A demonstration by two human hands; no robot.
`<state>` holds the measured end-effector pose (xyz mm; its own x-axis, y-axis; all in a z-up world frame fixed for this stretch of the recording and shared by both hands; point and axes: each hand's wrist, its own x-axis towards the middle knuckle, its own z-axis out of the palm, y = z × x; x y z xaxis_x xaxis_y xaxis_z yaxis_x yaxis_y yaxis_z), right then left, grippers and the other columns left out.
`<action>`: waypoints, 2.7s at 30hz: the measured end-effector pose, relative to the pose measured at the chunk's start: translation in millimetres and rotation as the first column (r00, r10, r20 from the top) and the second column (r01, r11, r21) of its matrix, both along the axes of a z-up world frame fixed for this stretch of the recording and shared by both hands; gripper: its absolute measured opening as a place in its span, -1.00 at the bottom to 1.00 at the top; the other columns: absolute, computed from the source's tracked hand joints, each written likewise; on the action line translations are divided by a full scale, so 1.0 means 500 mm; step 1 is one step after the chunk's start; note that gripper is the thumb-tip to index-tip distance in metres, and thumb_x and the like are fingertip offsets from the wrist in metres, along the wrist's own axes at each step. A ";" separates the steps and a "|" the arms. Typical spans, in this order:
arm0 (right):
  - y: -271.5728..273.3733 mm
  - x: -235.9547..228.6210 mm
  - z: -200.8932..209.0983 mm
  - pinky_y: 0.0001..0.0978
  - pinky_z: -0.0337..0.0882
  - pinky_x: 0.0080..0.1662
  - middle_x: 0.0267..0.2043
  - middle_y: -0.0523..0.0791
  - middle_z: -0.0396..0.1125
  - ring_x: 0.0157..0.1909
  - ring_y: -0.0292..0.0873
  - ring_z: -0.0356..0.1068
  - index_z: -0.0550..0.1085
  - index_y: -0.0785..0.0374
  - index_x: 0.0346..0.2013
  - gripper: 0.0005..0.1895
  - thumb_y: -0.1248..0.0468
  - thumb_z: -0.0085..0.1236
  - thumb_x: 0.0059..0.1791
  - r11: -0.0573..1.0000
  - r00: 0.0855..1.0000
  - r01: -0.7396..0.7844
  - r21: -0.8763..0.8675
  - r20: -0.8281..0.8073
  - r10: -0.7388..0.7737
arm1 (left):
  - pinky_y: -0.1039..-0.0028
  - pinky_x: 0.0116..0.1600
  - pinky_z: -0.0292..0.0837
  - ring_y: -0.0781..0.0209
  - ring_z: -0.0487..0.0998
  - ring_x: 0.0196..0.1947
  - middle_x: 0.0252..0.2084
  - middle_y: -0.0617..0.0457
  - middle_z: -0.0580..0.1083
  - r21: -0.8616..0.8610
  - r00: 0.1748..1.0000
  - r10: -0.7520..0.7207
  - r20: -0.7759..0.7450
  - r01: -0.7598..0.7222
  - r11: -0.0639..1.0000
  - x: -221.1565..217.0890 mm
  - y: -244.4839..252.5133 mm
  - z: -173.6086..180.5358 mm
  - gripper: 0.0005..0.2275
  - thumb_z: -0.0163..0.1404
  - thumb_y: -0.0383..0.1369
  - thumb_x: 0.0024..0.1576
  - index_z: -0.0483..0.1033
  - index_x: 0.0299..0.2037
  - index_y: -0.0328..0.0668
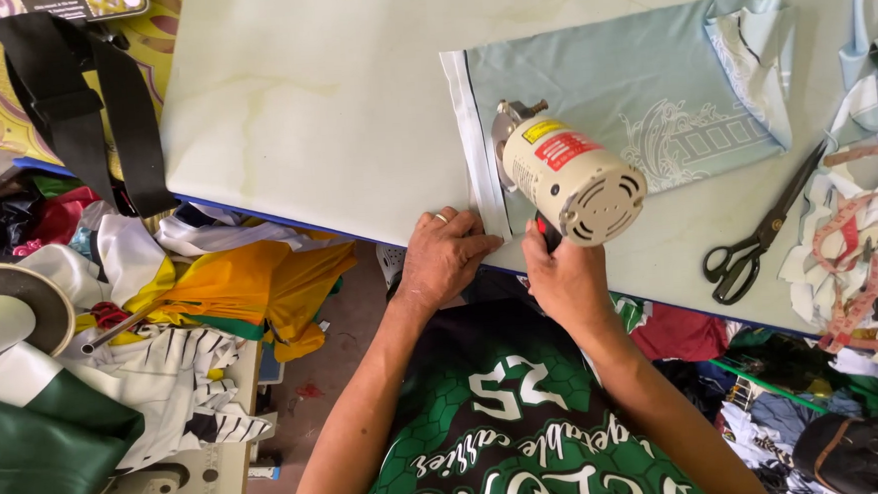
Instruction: The person cuts a light blue patterned fabric using shears, measures it with a tape measure, and uses a sewing machine to stitch the edges. They then mark the fabric with a pen and fold it.
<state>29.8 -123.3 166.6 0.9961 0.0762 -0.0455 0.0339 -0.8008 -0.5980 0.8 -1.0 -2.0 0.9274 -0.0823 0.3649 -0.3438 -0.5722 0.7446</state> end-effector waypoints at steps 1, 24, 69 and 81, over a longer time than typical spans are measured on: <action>0.006 0.009 0.004 0.09 0.42 -0.31 -0.41 0.27 0.36 -0.31 0.23 0.46 0.41 0.53 -0.21 -0.77 0.33 0.05 0.03 1.000 1.000 -0.005 0.000 0.003 0.005 | 0.41 -0.12 0.26 0.24 0.43 -0.29 -0.36 0.27 0.37 0.000 1.000 0.005 0.003 -0.005 1.000 0.000 0.000 0.000 -0.97 0.18 -0.22 0.13 0.68 -0.34 0.29; 0.035 0.181 -0.053 -0.14 0.47 -0.58 -0.64 -0.02 0.38 -0.70 -0.03 0.44 0.33 0.28 -0.20 -0.64 0.02 0.05 0.04 0.972 0.957 0.140 0.189 -0.279 -0.084 | 0.38 -0.08 0.31 0.22 0.47 -0.24 -0.33 0.25 0.42 0.114 0.998 -0.056 -0.035 0.059 0.992 -0.002 0.006 0.005 -0.96 0.22 -0.15 0.04 0.67 -0.38 0.27; -0.618 -0.124 -0.082 -0.26 0.45 -0.09 -0.12 -0.08 0.52 -0.09 -0.12 0.48 0.61 0.21 -0.03 -0.75 0.34 0.15 0.01 0.996 0.974 -0.084 0.029 -0.209 0.088 | -0.08 0.20 0.19 -0.28 0.43 0.13 0.11 -0.24 0.47 0.355 0.872 0.355 0.336 -0.467 0.810 0.165 0.178 0.097 -0.65 0.35 -0.43 0.24 0.49 0.13 -0.36; -0.868 0.002 -0.142 -0.21 0.47 -0.01 -0.26 -0.03 0.49 -0.17 0.01 0.48 0.61 0.28 -0.16 -0.84 0.52 0.22 0.01 0.965 0.932 0.077 0.251 0.326 -0.159 | 0.28 -0.14 0.37 0.05 0.49 -0.15 -0.18 0.09 0.44 0.336 0.998 -0.059 -0.021 0.063 0.940 0.049 -0.491 0.040 -0.61 0.30 -0.02 -0.06 0.59 -0.13 0.00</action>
